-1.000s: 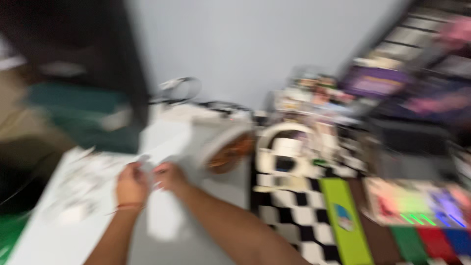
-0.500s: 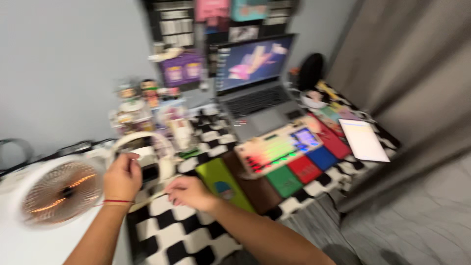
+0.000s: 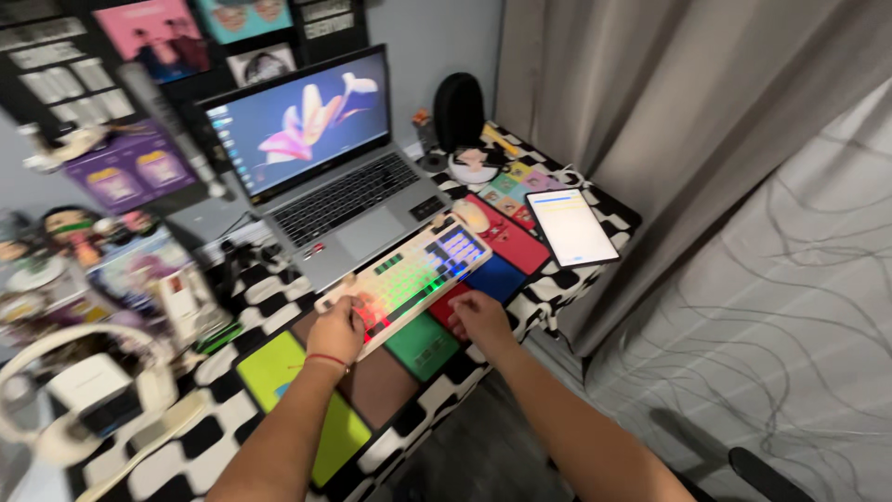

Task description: The person organizes a cluttered desk by moving a small fan, coiling and placing cables, and wiping a keyboard with a cloth. They also reposition a tablet and mouse pad while tidying the workspace.

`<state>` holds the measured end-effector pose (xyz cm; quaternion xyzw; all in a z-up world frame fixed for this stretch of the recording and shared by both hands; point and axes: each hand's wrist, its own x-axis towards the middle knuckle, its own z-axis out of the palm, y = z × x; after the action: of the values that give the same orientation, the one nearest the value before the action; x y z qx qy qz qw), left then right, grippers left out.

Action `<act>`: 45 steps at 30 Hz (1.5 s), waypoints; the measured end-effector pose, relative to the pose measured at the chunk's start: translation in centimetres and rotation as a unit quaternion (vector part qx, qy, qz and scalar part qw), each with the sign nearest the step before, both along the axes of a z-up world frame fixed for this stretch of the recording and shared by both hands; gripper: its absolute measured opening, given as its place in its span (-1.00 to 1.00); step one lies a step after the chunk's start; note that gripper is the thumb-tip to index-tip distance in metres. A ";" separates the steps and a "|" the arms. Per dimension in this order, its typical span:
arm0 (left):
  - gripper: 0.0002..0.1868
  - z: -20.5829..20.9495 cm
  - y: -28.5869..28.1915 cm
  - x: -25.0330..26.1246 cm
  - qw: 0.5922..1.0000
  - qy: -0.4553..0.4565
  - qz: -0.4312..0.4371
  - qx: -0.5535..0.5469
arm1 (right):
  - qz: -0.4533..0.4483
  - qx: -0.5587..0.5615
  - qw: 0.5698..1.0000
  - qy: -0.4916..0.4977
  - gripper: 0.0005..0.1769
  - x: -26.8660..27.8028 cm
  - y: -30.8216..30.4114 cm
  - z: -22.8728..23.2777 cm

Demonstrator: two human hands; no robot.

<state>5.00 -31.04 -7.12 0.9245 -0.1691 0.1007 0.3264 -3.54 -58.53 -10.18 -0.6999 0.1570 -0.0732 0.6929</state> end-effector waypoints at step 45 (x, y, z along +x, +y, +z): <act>-0.75 -0.9 -34.6 29.2 0.995 0.030 -0.041 0.086 | -0.105 -0.469 0.834 0.271 -0.64 33.8 -53.9 -18.1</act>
<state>34.18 -65.66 -7.98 0.9441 -0.2051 0.0451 0.2543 30.24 -112.42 -28.28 -0.9118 0.3583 -0.0177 0.1997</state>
